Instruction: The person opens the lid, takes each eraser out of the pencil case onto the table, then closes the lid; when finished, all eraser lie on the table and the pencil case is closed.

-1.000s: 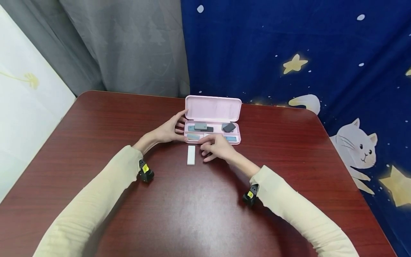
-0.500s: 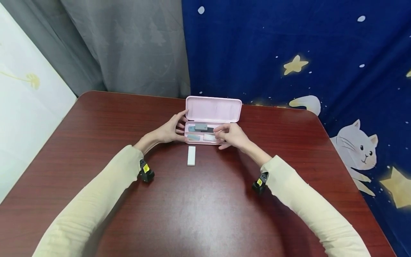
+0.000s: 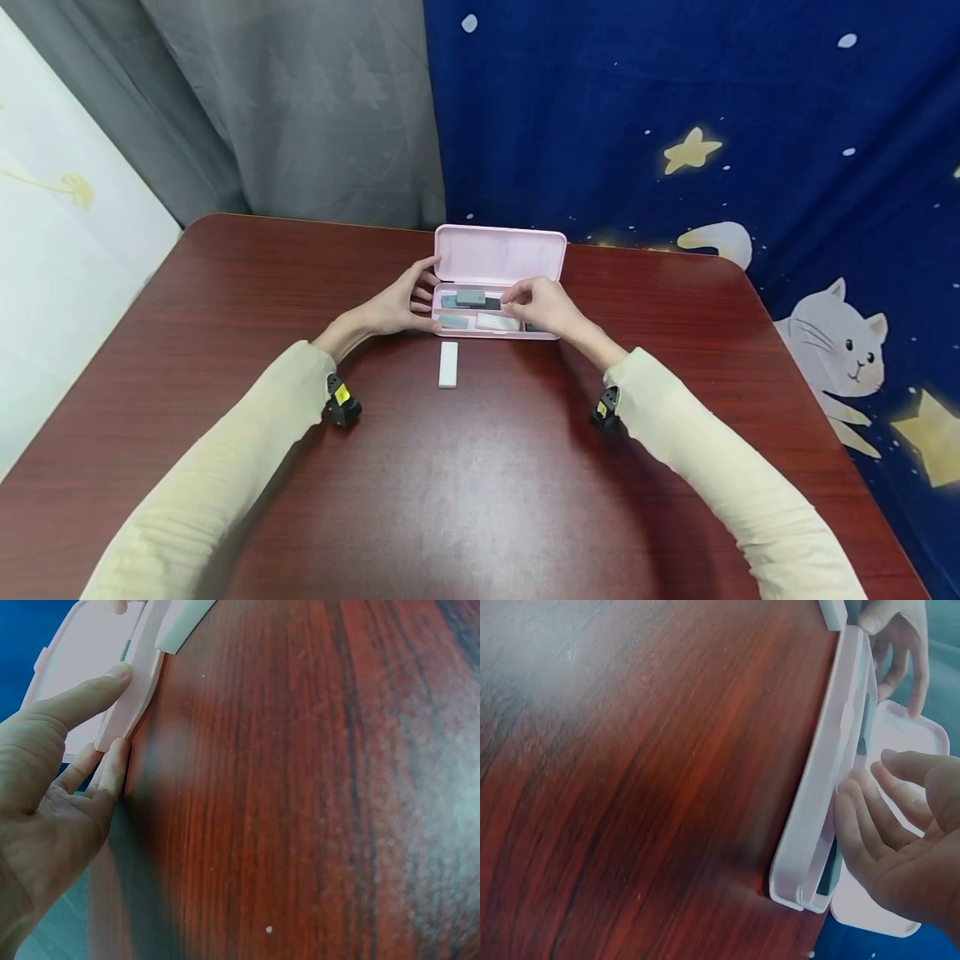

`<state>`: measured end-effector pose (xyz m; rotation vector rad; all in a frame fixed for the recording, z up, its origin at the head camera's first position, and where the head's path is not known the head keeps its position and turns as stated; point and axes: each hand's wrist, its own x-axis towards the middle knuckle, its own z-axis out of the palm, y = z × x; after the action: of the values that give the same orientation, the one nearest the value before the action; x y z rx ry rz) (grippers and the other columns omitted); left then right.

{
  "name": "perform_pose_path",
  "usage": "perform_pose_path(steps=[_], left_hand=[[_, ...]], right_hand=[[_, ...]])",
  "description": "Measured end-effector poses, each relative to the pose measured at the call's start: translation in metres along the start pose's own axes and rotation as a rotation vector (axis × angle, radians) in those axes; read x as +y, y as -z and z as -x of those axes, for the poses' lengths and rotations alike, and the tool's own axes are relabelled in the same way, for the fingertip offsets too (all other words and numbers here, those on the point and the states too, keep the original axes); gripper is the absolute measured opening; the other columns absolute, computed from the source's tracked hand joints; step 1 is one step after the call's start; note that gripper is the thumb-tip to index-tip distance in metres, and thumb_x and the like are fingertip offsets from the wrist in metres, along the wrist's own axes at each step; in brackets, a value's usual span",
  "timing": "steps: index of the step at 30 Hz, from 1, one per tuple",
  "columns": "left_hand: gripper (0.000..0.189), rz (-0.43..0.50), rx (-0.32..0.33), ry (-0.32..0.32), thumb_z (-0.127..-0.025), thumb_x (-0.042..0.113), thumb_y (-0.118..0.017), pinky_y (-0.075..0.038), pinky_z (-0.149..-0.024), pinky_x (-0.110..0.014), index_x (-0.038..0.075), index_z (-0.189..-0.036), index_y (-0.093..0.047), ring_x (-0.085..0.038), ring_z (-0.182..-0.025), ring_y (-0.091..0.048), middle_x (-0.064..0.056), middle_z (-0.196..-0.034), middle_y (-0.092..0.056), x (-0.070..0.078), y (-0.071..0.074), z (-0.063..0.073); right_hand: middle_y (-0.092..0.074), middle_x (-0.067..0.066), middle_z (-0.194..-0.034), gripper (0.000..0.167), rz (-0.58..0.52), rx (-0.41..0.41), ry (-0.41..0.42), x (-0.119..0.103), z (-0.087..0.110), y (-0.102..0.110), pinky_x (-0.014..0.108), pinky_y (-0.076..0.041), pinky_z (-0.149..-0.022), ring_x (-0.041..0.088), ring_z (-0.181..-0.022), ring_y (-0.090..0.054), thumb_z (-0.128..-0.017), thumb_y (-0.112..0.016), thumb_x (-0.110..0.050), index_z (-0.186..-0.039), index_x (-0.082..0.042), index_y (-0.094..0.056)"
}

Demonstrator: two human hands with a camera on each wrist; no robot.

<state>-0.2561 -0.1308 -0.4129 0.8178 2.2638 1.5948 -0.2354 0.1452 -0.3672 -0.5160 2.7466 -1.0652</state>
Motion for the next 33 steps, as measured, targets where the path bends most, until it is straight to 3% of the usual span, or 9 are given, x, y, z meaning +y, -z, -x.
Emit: perform_pose_path(steps=[5, 10, 16, 33], left_hand=[[0.108, 0.006, 0.000, -0.003, -0.071, -0.009, -0.081, -0.044, -0.096, -0.052, 0.005, -0.152, -0.011, -0.039, -0.110, -0.044, -0.027, -0.132, -0.035, 0.003, -0.001, 0.000], [0.109, 0.006, 0.008, 0.001, -0.071, -0.009, -0.080, -0.044, -0.096, -0.051, 0.006, -0.152, -0.009, -0.039, -0.110, -0.044, -0.026, -0.132, -0.036, 0.003, -0.001, 0.001], [0.111, 0.004, 0.014, -0.001, -0.071, -0.009, -0.080, -0.045, -0.096, -0.051, 0.008, -0.153, -0.007, -0.039, -0.110, -0.045, -0.026, -0.132, -0.036, 0.002, -0.001, 0.001], [0.115, 0.026, 0.012, -0.006, -0.071, -0.010, -0.080, -0.044, -0.097, -0.053, 0.011, -0.154, -0.003, -0.040, -0.110, -0.044, -0.027, -0.133, -0.035, 0.002, -0.001, 0.002]], right_hand=[[-0.073, 0.004, -0.085, 0.011, 0.171, 0.000, 0.053, -0.008, 0.000, -0.004, 0.034, -0.048, -0.075, 0.016, -0.078, -0.061, -0.085, -0.069, -0.007, -0.093, -0.003, -0.075], [-0.073, 0.000, -0.082, 0.009, 0.274, -0.015, 0.069, -0.015, -0.001, -0.009, 0.039, -0.047, -0.073, 0.016, -0.079, -0.063, -0.084, -0.070, -0.009, -0.090, -0.008, -0.077], [-0.072, 0.002, -0.079, 0.010, 0.260, -0.020, 0.091, -0.013, -0.002, -0.015, 0.032, -0.049, -0.073, 0.014, -0.079, -0.063, -0.083, -0.070, -0.003, -0.090, -0.005, -0.077], [-0.072, 0.002, -0.079, 0.006, 0.260, -0.044, 0.050, -0.017, -0.003, -0.022, 0.030, -0.051, -0.072, 0.013, -0.076, -0.064, -0.082, -0.074, -0.007, -0.088, -0.006, -0.076]])
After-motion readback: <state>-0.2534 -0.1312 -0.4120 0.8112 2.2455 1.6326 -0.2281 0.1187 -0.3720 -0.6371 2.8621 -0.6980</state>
